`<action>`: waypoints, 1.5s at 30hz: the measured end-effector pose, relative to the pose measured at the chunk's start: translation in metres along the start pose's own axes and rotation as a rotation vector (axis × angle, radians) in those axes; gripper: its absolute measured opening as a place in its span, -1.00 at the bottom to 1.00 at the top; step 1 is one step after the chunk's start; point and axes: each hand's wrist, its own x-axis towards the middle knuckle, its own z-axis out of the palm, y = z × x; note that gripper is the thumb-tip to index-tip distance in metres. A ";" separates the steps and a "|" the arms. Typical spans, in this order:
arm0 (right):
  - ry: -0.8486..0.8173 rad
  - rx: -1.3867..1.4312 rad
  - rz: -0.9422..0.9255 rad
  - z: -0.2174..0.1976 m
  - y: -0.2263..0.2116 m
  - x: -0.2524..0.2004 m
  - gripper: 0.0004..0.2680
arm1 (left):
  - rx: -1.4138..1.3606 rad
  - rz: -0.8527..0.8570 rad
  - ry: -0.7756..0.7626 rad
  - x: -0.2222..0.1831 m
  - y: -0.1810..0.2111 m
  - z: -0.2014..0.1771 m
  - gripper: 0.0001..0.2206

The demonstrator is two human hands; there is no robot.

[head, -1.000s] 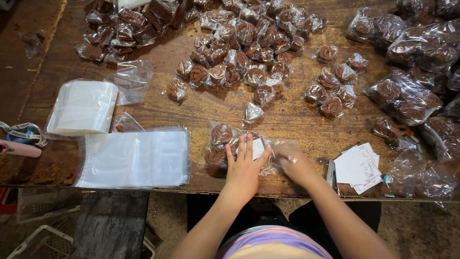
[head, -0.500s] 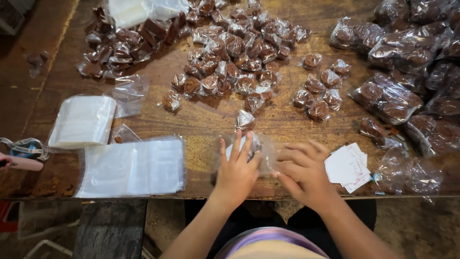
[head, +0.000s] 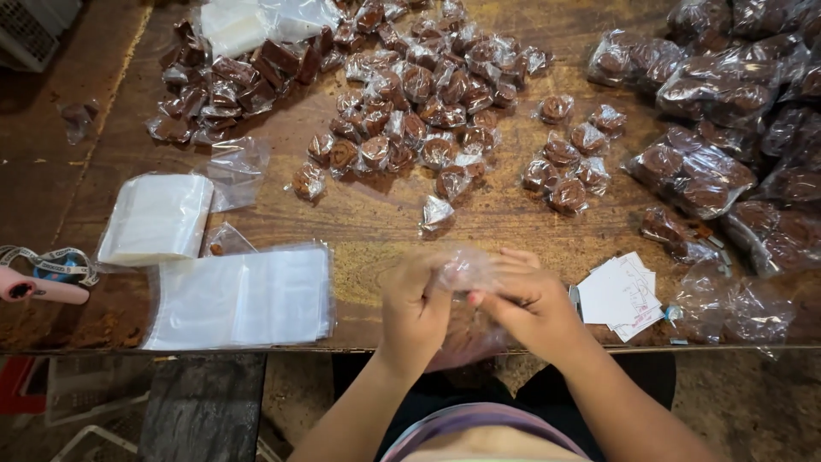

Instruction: Packing small individually wrapped cakes into larger plastic bags, adding a paper label, and sealing the bags using a manual bag neck sealer.

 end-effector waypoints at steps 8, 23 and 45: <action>0.319 0.040 0.170 0.018 0.039 -0.017 -0.94 | 0.191 0.118 -0.177 -0.020 -0.039 0.003 -0.64; -0.057 -0.101 0.182 -0.014 0.040 -0.041 -0.93 | 0.334 0.116 -0.470 -0.048 -0.057 0.002 -0.81; -0.070 -0.134 0.146 0.004 0.047 -0.051 -0.88 | 0.231 0.054 -0.386 -0.044 -0.031 -0.018 -0.72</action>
